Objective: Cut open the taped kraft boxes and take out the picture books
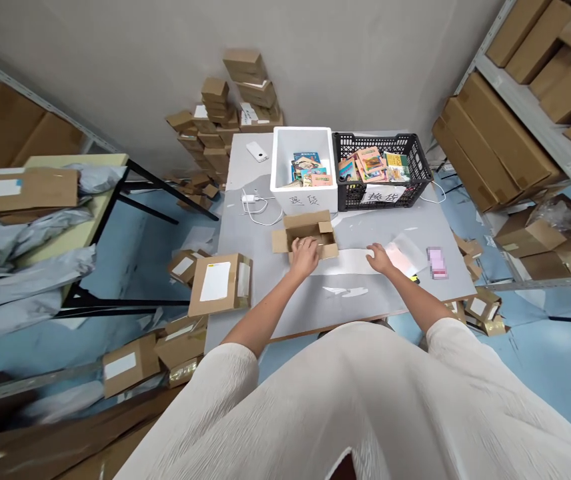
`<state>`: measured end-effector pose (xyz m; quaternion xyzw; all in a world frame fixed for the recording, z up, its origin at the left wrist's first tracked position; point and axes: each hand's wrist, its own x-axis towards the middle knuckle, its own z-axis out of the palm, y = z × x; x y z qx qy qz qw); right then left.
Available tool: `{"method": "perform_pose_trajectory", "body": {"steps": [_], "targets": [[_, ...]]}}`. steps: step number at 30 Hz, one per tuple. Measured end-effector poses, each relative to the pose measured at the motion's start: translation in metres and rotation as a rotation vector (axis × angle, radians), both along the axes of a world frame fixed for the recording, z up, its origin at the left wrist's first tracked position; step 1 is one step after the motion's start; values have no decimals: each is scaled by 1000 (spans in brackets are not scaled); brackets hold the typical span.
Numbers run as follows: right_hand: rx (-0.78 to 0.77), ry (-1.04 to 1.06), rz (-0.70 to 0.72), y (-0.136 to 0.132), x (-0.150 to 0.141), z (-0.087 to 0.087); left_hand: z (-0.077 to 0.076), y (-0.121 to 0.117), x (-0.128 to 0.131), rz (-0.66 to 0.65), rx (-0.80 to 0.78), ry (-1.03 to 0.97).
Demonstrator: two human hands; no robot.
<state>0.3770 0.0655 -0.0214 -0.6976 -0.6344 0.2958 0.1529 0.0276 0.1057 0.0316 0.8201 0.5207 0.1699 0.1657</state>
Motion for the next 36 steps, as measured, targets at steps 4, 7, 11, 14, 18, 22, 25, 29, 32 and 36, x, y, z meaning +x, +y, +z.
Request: {"method": "perform_pose_trajectory", "body": {"steps": [4,7,11,14,18,22,25,29,32,36], "targets": [[-75,-125,-121,-29,56,-6,6,-15,50,-141,26,-42],[-177,-197,-207,-42,89,-10,0,-30,91,-195,-44,-21],[-270,-225,-217,-46,118,-14,-17,-51,148,-203,-226,47],[-290,-201,-155,-43,128,-18,-31,-65,186,-214,-358,117],[-316,-169,-51,-34,136,-26,-48,-80,229,-253,-506,175],[-350,-126,-38,-24,146,-37,-64,-91,263,-172,-598,133],[-329,-38,-58,-19,153,-46,-77,-97,284,-71,-663,55],[-278,94,-63,-19,154,-52,-90,-101,300,45,-762,-15],[-249,106,-77,-21,149,-51,-95,-103,300,87,-773,-53],[-196,100,-114,-25,140,-44,-97,-101,294,106,-787,-87]]}}
